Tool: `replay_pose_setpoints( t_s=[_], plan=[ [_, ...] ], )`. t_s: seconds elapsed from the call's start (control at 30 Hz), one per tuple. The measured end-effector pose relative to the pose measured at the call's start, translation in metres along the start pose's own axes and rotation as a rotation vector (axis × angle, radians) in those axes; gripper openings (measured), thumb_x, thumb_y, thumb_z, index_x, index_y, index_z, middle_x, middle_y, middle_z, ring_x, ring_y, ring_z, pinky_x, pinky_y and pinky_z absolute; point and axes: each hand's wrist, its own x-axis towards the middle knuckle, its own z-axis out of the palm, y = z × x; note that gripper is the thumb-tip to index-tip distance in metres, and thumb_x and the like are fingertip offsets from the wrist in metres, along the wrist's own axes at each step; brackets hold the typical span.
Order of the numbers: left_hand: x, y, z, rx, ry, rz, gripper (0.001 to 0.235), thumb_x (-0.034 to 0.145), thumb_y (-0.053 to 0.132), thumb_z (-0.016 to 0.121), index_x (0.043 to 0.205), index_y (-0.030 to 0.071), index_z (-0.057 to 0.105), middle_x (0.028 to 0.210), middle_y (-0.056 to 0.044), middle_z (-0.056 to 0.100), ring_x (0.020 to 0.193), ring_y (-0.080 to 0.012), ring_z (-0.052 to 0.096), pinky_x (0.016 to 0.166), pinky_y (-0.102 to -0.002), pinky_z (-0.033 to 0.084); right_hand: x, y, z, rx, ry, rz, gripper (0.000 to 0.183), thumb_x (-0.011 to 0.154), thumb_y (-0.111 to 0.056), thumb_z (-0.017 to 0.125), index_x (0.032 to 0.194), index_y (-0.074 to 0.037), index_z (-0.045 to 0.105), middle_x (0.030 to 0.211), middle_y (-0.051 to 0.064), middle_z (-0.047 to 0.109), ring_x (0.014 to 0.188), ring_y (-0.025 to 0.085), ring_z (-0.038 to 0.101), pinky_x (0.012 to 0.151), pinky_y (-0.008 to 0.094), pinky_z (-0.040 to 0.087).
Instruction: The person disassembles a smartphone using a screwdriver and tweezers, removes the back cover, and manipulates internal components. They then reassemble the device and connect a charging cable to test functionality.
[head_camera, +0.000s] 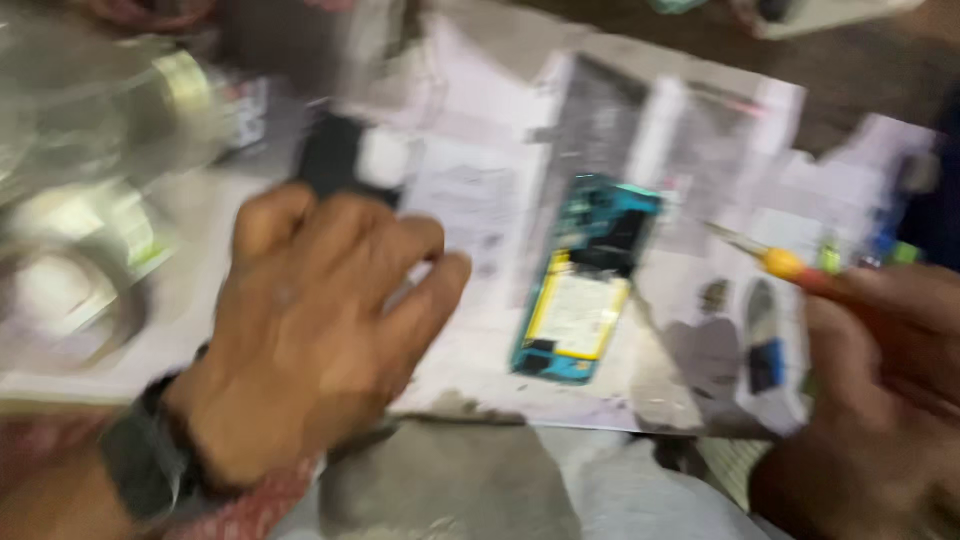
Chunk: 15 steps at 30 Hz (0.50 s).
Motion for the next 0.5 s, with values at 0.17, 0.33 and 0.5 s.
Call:
replay_pose_setpoints(
  t_s=[0.17, 0.33, 0.5],
  plan=[
    [0.023, 0.014, 0.040, -0.058, -0.117, 0.121, 0.044, 0.078, 0.011, 0.064, 0.122, 0.009, 0.065, 0.133, -0.008, 0.060, 0.123, -0.0254, 0.053, 0.100, -0.048, 0.031, 0.048, -0.018, 0.013, -0.228, -0.187, -0.251, 0.014, 0.092, 0.010, 0.072, 0.102, 0.010, 0.063, 0.089, 0.020, 0.070, 0.079, 0.019, 0.074, 0.064, 0.025, 0.060],
    [0.031, 0.010, 0.061, -0.030, -0.248, 0.168, 0.031, 0.087, 0.015, 0.062, 0.116, 0.005, 0.063, 0.143, -0.015, 0.057, 0.129, -0.0304, 0.049, 0.106, -0.049, 0.027, 0.061, -0.025, 0.025, -0.278, -0.231, -0.265, 0.019, 0.087, 0.008, 0.076, 0.099, 0.011, 0.062, 0.084, 0.022, 0.071, 0.071, 0.022, 0.074, 0.056, 0.026, 0.056],
    [0.026, 0.007, 0.070, 0.014, -0.216, 0.168, 0.035, 0.087, 0.019, 0.062, 0.121, 0.014, 0.068, 0.141, -0.012, 0.058, 0.133, -0.0307, 0.045, 0.110, -0.051, 0.023, 0.060, -0.018, 0.025, -0.251, -0.215, -0.213, 0.020, 0.088, 0.007, 0.075, 0.102, 0.013, 0.061, 0.086, 0.024, 0.070, 0.078, 0.024, 0.075, 0.059, 0.026, 0.058]
  ],
)
